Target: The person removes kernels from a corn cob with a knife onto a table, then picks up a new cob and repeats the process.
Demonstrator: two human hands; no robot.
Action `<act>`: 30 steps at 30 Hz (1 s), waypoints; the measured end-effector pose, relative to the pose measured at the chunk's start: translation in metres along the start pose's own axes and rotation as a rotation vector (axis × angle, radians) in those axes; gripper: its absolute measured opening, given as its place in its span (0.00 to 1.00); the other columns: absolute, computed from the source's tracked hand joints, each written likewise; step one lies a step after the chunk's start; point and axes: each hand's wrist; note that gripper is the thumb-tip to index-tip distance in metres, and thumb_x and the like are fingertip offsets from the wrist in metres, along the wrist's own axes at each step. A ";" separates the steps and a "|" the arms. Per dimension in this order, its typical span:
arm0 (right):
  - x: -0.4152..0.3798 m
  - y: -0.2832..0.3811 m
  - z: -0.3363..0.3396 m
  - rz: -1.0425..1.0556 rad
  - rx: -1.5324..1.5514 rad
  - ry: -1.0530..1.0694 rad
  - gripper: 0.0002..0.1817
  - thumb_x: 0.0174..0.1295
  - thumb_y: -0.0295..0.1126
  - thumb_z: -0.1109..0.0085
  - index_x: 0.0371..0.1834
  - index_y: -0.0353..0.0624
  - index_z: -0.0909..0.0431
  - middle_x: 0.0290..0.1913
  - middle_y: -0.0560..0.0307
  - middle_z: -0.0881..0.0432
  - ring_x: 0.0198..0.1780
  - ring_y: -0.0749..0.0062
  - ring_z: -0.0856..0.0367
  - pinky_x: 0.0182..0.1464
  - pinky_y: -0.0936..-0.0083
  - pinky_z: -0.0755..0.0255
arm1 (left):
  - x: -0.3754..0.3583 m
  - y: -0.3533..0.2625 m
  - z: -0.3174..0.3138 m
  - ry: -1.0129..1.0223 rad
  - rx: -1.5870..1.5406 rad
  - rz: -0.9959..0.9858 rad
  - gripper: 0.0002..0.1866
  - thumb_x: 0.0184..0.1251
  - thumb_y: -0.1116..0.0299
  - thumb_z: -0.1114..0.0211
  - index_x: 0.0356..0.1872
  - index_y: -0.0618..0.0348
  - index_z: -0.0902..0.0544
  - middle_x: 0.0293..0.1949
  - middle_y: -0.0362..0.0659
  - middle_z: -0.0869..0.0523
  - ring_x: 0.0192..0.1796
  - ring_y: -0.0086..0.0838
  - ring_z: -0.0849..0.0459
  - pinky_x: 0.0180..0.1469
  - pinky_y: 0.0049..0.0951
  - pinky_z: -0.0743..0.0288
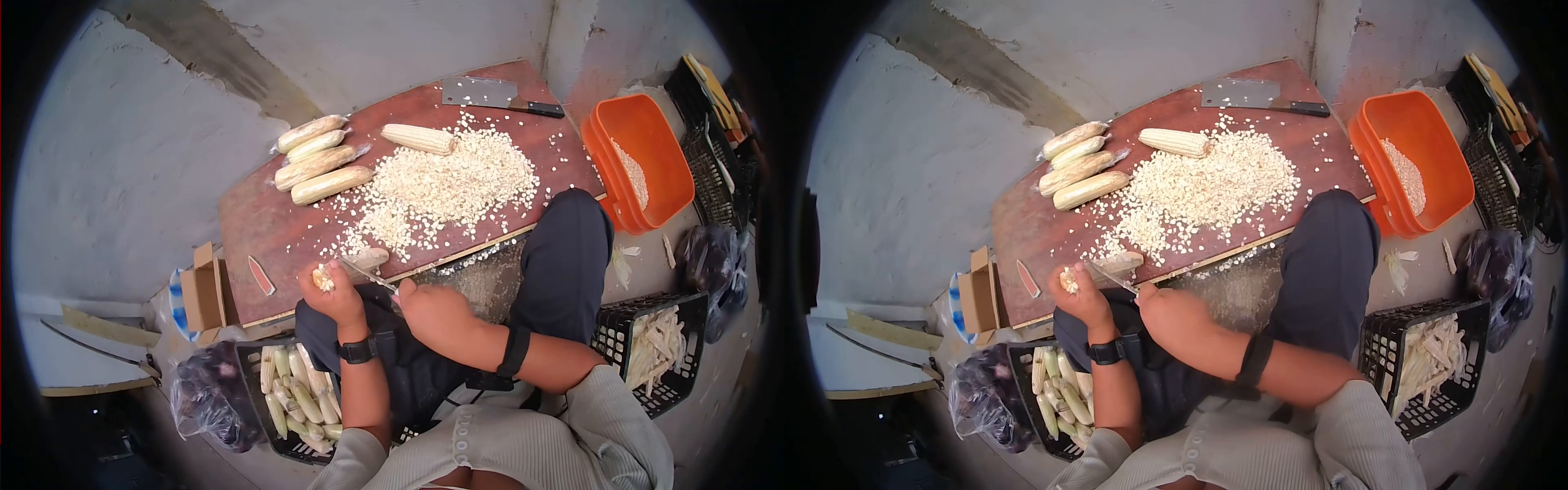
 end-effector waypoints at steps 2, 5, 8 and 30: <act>0.007 -0.003 -0.008 -0.004 -0.007 -0.009 0.13 0.67 0.37 0.51 0.31 0.37 0.31 0.20 0.48 0.21 0.22 0.53 0.19 0.24 0.61 0.25 | 0.003 -0.009 0.004 0.102 0.005 -0.055 0.11 0.61 0.71 0.36 0.40 0.64 0.27 0.33 0.41 0.25 0.35 0.26 0.28 0.40 0.27 0.31; 0.021 -0.011 -0.013 -0.018 -0.029 -0.001 0.12 0.66 0.37 0.50 0.30 0.38 0.30 0.20 0.49 0.20 0.22 0.54 0.18 0.24 0.62 0.25 | 0.002 -0.020 -0.005 0.063 0.033 -0.176 0.10 0.55 0.73 0.36 0.34 0.63 0.28 0.31 0.45 0.26 0.33 0.33 0.27 0.40 0.30 0.32; 0.025 -0.015 -0.009 -0.026 -0.026 0.040 0.10 0.63 0.34 0.50 0.30 0.38 0.29 0.21 0.48 0.20 0.24 0.54 0.17 0.25 0.62 0.24 | 0.003 -0.019 -0.010 0.034 -0.011 -0.143 0.10 0.53 0.73 0.35 0.33 0.64 0.27 0.30 0.46 0.25 0.32 0.36 0.26 0.37 0.32 0.31; 0.043 -0.044 -0.038 0.003 0.081 -0.113 0.14 0.67 0.38 0.52 0.40 0.35 0.31 0.26 0.42 0.21 0.27 0.45 0.19 0.31 0.54 0.26 | 0.012 0.003 -0.014 -0.183 0.019 0.151 0.14 0.65 0.68 0.36 0.42 0.68 0.28 0.34 0.43 0.23 0.35 0.26 0.26 0.40 0.29 0.27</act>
Point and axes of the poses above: each hand's wrist, its own x-axis towards the middle knuckle, its own z-axis out of the back of the hand, y = z × x
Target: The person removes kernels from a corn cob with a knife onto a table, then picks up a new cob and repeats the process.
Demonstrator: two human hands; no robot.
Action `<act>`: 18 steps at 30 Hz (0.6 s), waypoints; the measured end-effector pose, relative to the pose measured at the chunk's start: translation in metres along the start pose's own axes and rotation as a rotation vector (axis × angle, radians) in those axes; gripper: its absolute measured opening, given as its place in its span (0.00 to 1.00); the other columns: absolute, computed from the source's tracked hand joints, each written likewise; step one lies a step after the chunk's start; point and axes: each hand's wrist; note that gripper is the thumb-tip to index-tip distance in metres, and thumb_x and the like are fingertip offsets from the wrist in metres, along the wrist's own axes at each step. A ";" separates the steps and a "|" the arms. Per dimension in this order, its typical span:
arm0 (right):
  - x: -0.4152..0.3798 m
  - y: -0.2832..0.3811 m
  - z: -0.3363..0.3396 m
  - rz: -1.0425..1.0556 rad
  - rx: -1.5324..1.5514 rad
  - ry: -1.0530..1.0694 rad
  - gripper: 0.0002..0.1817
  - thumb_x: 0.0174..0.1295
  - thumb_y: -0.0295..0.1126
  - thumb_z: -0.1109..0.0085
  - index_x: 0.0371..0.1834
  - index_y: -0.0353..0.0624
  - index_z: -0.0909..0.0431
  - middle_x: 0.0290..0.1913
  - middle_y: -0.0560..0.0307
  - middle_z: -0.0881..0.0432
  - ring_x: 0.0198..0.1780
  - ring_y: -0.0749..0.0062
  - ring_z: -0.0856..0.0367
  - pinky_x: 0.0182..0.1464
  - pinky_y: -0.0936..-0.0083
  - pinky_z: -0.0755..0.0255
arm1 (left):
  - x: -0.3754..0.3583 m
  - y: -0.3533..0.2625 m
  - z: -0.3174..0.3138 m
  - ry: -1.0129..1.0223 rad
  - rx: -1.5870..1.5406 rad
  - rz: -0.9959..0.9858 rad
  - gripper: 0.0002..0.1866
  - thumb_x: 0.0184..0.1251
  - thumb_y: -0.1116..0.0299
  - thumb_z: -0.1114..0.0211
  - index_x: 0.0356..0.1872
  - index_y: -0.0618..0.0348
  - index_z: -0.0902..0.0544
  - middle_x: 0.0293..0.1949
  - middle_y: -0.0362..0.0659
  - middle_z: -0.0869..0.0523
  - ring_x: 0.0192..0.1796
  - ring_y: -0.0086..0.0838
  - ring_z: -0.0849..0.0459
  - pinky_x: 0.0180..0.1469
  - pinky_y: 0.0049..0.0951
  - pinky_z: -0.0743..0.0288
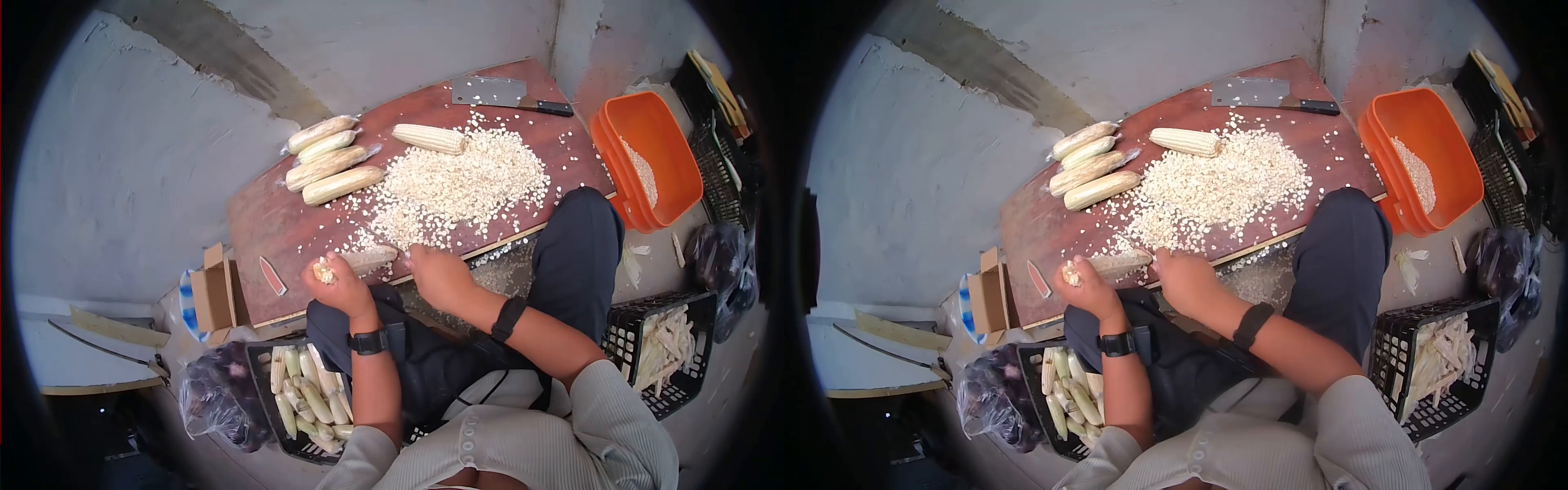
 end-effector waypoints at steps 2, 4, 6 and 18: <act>-0.015 0.019 0.019 0.017 -0.035 0.069 0.13 0.68 0.37 0.52 0.39 0.36 0.31 0.28 0.41 0.21 0.28 0.46 0.20 0.31 0.55 0.26 | 0.000 -0.002 -0.003 -0.021 0.004 0.042 0.14 0.64 0.67 0.36 0.42 0.68 0.27 0.33 0.44 0.23 0.34 0.27 0.25 0.39 0.30 0.27; -0.028 0.031 0.031 0.033 -0.093 0.109 0.12 0.68 0.37 0.51 0.37 0.37 0.32 0.29 0.41 0.21 0.27 0.48 0.19 0.30 0.57 0.26 | -0.001 -0.006 -0.002 -0.032 0.058 0.038 0.14 0.64 0.67 0.35 0.41 0.68 0.27 0.33 0.45 0.22 0.34 0.27 0.25 0.39 0.30 0.27; -0.040 0.033 0.035 0.048 -0.170 0.123 0.12 0.67 0.37 0.50 0.35 0.38 0.32 0.27 0.43 0.21 0.26 0.52 0.19 0.28 0.60 0.26 | -0.001 -0.008 0.000 -0.041 0.101 0.046 0.14 0.63 0.67 0.34 0.40 0.68 0.26 0.33 0.45 0.21 0.33 0.27 0.24 0.39 0.30 0.27; -0.036 0.025 0.024 -0.057 -0.098 0.225 0.09 0.65 0.32 0.52 0.32 0.38 0.29 0.25 0.44 0.19 0.27 0.51 0.17 0.28 0.57 0.25 | 0.002 -0.018 0.003 -0.031 0.065 0.144 0.10 0.58 0.73 0.35 0.35 0.67 0.26 0.31 0.46 0.21 0.33 0.30 0.24 0.39 0.32 0.28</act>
Point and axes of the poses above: each hand's wrist, its own x-axis towards the middle knuckle, its own z-axis out of the back of the hand, y = z × x
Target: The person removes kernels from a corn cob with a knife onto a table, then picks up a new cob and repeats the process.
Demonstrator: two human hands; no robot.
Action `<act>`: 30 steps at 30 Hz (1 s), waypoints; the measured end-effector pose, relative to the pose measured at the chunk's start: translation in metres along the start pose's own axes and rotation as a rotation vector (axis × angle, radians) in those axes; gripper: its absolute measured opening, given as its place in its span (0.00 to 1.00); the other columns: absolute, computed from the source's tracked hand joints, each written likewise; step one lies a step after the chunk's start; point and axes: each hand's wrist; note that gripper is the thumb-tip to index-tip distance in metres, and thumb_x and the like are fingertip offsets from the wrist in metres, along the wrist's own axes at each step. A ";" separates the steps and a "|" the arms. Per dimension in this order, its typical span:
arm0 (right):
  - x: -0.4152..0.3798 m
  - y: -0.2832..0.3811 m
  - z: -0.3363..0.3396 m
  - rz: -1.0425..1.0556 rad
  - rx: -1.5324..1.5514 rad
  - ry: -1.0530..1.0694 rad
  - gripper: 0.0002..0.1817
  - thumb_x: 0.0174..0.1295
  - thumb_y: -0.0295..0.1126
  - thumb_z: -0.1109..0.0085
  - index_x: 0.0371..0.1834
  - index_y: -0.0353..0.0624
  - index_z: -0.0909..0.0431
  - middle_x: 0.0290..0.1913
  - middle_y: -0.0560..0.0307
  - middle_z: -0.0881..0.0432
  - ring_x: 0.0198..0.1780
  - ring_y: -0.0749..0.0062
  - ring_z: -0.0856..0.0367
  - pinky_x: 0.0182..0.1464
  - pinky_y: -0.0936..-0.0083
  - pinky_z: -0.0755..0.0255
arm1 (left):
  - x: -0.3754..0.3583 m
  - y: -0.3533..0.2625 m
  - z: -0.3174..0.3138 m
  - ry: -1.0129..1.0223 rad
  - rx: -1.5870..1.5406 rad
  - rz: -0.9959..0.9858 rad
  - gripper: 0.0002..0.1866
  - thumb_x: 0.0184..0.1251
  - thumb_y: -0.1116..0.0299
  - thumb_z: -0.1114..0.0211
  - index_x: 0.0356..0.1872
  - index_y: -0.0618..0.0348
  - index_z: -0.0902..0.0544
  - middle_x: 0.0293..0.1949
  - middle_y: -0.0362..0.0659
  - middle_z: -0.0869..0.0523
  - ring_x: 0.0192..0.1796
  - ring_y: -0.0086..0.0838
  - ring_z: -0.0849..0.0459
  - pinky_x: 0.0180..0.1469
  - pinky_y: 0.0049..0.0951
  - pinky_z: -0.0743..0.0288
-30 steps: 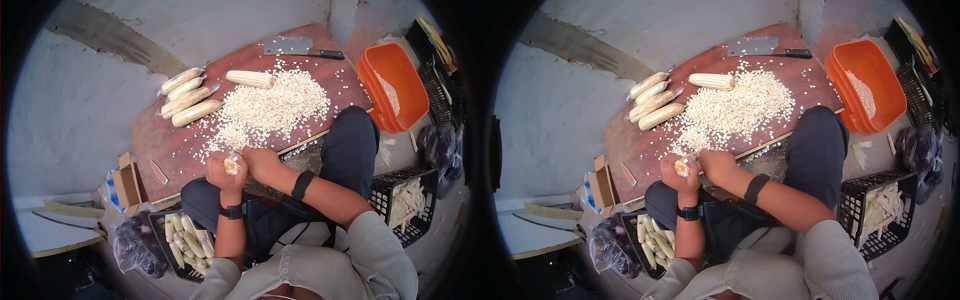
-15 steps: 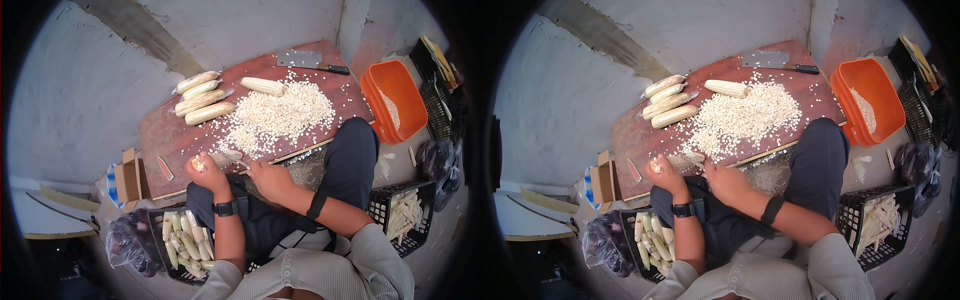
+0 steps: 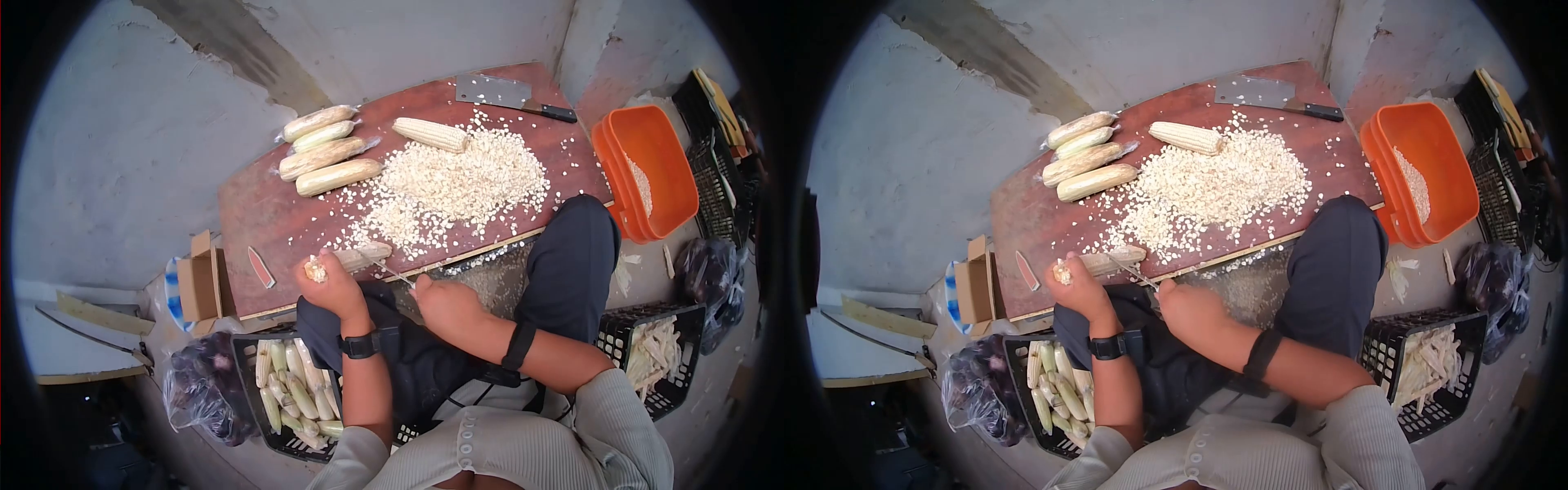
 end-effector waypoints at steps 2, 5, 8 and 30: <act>0.005 0.001 -0.005 -0.007 -0.033 0.013 0.07 0.61 0.30 0.51 0.32 0.37 0.29 0.25 0.43 0.18 0.27 0.51 0.17 0.28 0.57 0.25 | 0.002 -0.001 -0.002 -0.005 -0.046 0.038 0.10 0.57 0.73 0.35 0.35 0.67 0.26 0.31 0.47 0.22 0.34 0.30 0.25 0.38 0.32 0.28; 0.025 0.002 -0.010 -0.037 -0.028 0.020 0.05 0.57 0.27 0.50 0.32 0.36 0.30 0.25 0.43 0.18 0.28 0.51 0.16 0.28 0.58 0.24 | -0.010 -0.005 -0.005 0.040 0.046 -0.196 0.10 0.56 0.73 0.35 0.34 0.66 0.27 0.30 0.46 0.24 0.33 0.32 0.26 0.38 0.33 0.29; 0.046 -0.008 -0.013 -0.027 -0.026 0.015 0.05 0.56 0.27 0.49 0.32 0.35 0.30 0.25 0.44 0.18 0.27 0.52 0.16 0.28 0.60 0.23 | -0.016 0.004 -0.008 0.105 0.045 -0.343 0.10 0.55 0.73 0.36 0.33 0.66 0.28 0.30 0.46 0.26 0.33 0.33 0.27 0.38 0.33 0.31; 0.061 -0.036 -0.031 -0.148 0.262 -0.073 0.17 0.70 0.41 0.57 0.38 0.35 0.28 0.29 0.39 0.20 0.35 0.43 0.19 0.39 0.50 0.28 | 0.003 0.022 0.002 -0.085 0.053 -0.103 0.15 0.65 0.65 0.37 0.40 0.69 0.26 0.32 0.47 0.21 0.34 0.30 0.24 0.40 0.32 0.27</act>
Point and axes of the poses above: each hand's wrist, its own x-axis towards the middle knuckle, its own z-axis out of the back of the hand, y = z × x
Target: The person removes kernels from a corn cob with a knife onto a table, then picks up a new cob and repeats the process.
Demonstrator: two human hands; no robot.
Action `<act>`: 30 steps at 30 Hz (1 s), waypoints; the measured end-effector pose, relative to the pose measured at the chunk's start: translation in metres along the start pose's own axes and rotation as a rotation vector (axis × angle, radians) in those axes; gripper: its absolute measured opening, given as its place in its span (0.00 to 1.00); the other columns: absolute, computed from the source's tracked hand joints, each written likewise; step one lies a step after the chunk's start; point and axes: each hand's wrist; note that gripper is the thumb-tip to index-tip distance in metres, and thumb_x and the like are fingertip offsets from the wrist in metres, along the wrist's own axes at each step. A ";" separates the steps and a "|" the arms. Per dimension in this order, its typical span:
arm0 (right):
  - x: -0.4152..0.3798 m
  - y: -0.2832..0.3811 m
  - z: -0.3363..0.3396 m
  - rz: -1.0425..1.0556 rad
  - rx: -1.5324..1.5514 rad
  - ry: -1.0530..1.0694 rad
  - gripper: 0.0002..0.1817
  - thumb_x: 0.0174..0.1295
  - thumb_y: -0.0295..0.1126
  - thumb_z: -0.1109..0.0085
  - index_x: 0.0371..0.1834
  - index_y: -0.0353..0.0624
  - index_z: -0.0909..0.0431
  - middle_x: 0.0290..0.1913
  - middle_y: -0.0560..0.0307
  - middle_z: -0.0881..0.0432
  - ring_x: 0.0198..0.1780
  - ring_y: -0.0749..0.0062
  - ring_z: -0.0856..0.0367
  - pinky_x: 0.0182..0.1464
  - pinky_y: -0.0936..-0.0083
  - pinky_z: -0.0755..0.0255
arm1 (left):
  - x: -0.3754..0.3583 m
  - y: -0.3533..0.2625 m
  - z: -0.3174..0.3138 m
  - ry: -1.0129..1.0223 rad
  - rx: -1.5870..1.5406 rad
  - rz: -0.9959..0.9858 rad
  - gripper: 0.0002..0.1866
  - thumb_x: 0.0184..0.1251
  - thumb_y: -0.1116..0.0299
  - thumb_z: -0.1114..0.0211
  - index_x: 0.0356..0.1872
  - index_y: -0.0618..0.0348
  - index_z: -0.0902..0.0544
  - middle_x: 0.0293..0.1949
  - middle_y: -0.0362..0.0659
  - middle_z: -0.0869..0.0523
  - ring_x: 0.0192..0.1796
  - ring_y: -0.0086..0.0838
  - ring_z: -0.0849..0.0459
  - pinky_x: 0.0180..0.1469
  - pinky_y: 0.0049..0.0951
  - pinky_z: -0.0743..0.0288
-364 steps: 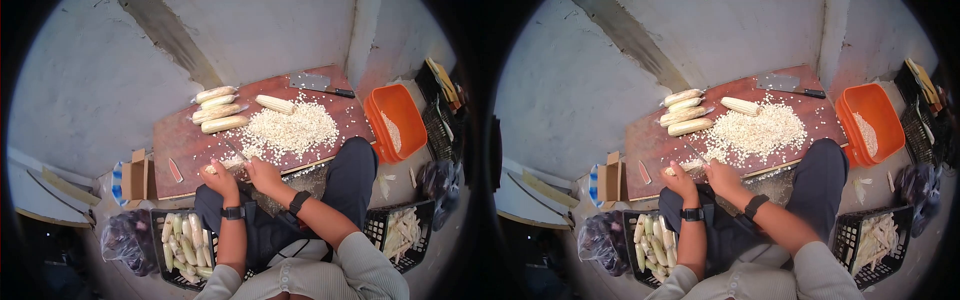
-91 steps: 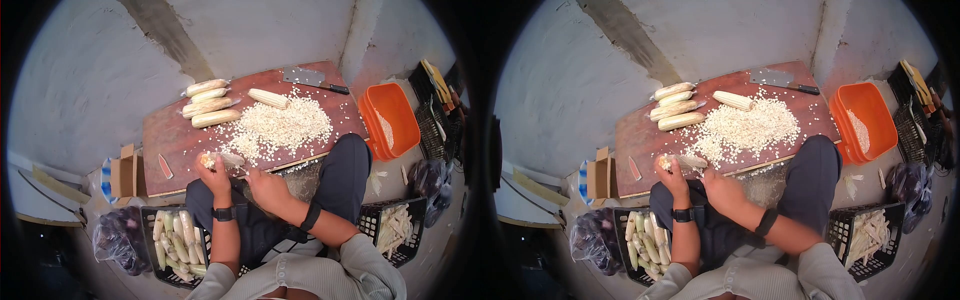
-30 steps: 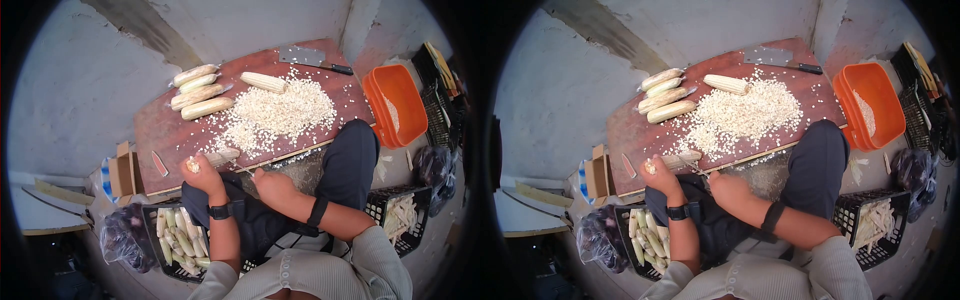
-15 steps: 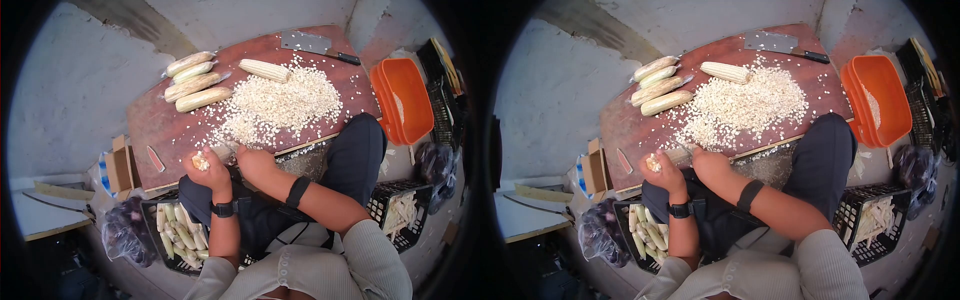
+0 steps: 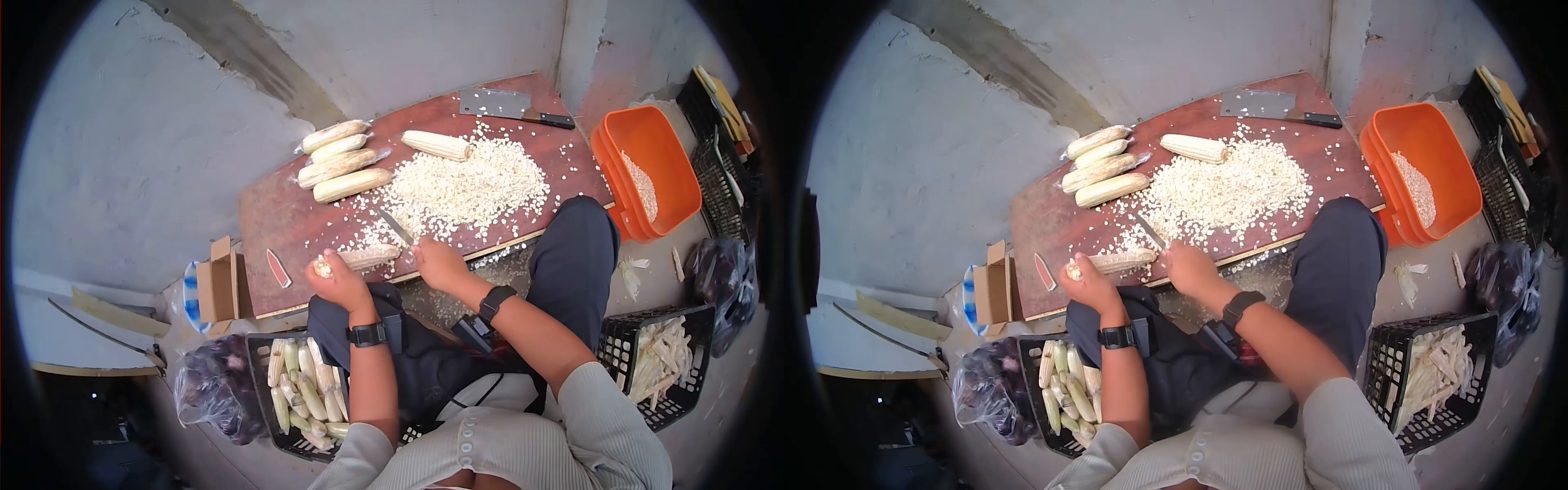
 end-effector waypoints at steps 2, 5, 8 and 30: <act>-0.012 0.003 0.018 0.025 -0.116 0.010 0.17 0.70 0.41 0.57 0.37 0.36 0.28 0.27 0.40 0.20 0.33 0.43 0.19 0.36 0.51 0.28 | 0.000 -0.008 0.001 0.006 0.010 0.020 0.15 0.65 0.64 0.36 0.40 0.69 0.26 0.32 0.48 0.20 0.33 0.31 0.23 0.40 0.33 0.27; -0.027 0.015 0.022 0.212 -0.232 -0.049 0.13 0.69 0.36 0.56 0.34 0.38 0.29 0.22 0.43 0.21 0.27 0.45 0.19 0.31 0.53 0.27 | -0.003 -0.013 0.001 0.026 0.020 0.059 0.16 0.64 0.63 0.35 0.39 0.69 0.25 0.32 0.48 0.19 0.33 0.31 0.22 0.39 0.33 0.26; -0.040 0.022 0.018 0.298 -0.316 -0.071 0.10 0.67 0.33 0.55 0.33 0.38 0.29 0.23 0.44 0.20 0.27 0.49 0.18 0.29 0.57 0.26 | -0.005 -0.017 0.002 0.036 0.030 0.087 0.17 0.63 0.62 0.34 0.39 0.68 0.25 0.31 0.47 0.19 0.32 0.31 0.22 0.38 0.33 0.26; 0.006 0.022 -0.008 0.206 -0.336 0.108 0.06 0.58 0.27 0.51 0.31 0.35 0.29 0.23 0.47 0.19 0.27 0.54 0.16 0.26 0.60 0.23 | 0.004 -0.017 -0.001 0.119 -0.078 0.062 0.09 0.61 0.77 0.38 0.32 0.63 0.31 0.28 0.36 0.30 0.31 0.20 0.34 0.34 0.24 0.34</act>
Point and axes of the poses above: each hand's wrist, its own x-axis towards the middle knuckle, its own z-axis out of the back of the hand, y = z × x
